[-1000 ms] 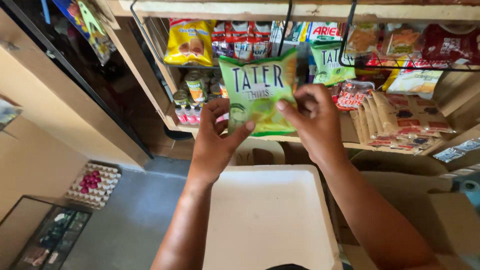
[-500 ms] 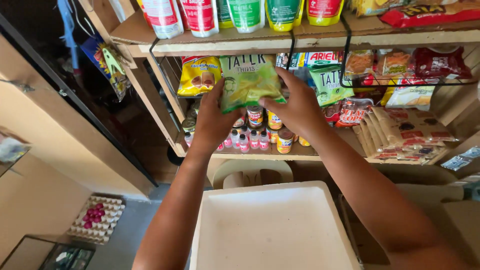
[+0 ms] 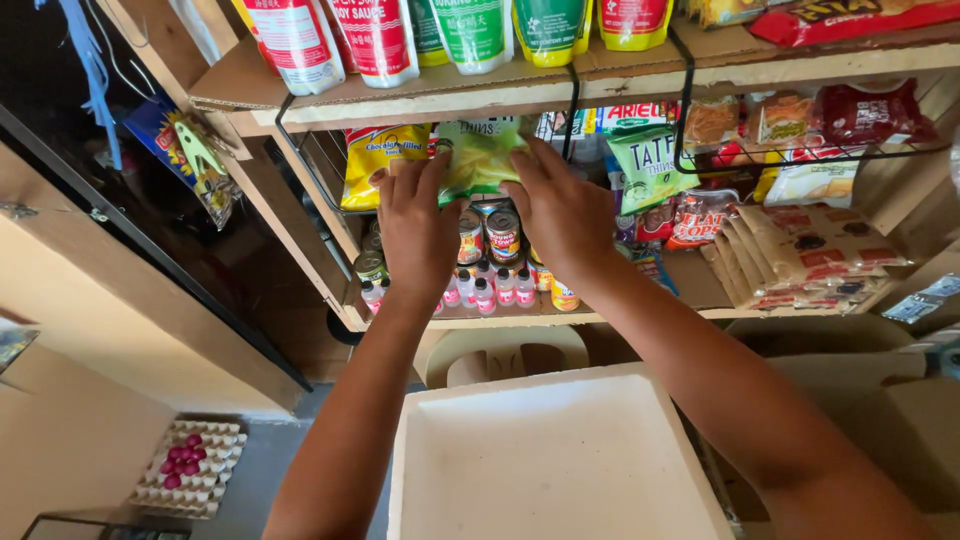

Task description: Organize and stock various grocery items including snack packets and bags of sugar on shelves and into boxes.

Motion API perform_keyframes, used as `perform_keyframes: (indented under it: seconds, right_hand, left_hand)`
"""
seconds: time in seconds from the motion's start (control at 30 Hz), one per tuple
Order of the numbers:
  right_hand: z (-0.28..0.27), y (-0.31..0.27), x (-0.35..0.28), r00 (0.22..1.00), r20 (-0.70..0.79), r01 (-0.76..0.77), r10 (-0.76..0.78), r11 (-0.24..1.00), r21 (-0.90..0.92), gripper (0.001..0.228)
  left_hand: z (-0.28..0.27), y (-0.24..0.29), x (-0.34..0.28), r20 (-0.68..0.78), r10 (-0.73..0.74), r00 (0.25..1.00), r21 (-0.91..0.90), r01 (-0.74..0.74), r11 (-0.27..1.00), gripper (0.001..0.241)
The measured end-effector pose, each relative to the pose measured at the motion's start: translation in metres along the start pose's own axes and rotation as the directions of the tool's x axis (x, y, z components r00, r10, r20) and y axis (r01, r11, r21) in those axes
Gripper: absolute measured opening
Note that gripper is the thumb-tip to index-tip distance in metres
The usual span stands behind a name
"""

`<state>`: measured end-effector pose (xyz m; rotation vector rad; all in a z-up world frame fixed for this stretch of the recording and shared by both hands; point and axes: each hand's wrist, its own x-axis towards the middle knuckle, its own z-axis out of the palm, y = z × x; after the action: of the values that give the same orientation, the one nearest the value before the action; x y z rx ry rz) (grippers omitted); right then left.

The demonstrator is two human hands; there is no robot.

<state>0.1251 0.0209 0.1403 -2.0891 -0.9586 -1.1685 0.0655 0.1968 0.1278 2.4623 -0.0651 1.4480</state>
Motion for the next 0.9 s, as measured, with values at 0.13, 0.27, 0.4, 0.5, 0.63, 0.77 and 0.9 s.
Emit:
perform_keyframes:
  seconds: [0.13,0.27,0.4,0.5,0.63,0.77,0.9]
  right_hand:
    - [0.012,0.002,-0.001,0.999,0.035,-0.009,0.011,0.999,-0.037,0.032]
    - [0.014,0.005,0.000,0.996,0.091,-0.021,0.026,0.998,-0.053,0.030]
    - [0.014,0.008,0.008,0.989,0.145,-0.004,0.024,0.990,-0.139,0.036]
    - [0.008,0.001,0.013,0.986,0.164,-0.005,0.043,0.974,-0.225,0.043]
    - [0.002,-0.009,0.012,0.974,0.223,0.014,0.038,0.974,-0.227,0.037]
    - [0.035,0.007,0.013,0.972,0.113,0.226,-0.206,0.952,-0.204,0.044]
    - [0.061,0.017,0.015,0.963,0.140,0.247,-0.228,0.959,-0.139,0.051]
  left_hand:
    - [0.003,-0.003,-0.004,-0.017,0.020,1.000,0.044,-0.019,0.999,0.062]
    - [-0.001,-0.001,-0.008,-0.017,0.043,0.999,0.095,-0.042,0.995,0.061]
    - [-0.002,0.002,-0.005,-0.052,0.094,0.994,0.239,-0.079,0.968,0.051]
    - [-0.001,0.001,-0.003,-0.030,0.115,0.993,0.304,-0.100,0.947,0.049]
    - [0.008,-0.005,-0.006,-0.005,0.090,0.996,0.311,-0.084,0.947,0.051]
    - [0.014,-0.007,-0.009,0.018,0.059,0.998,0.321,-0.061,0.945,0.050]
    - [0.016,-0.015,-0.006,0.054,0.064,0.997,0.330,-0.078,0.941,0.052]
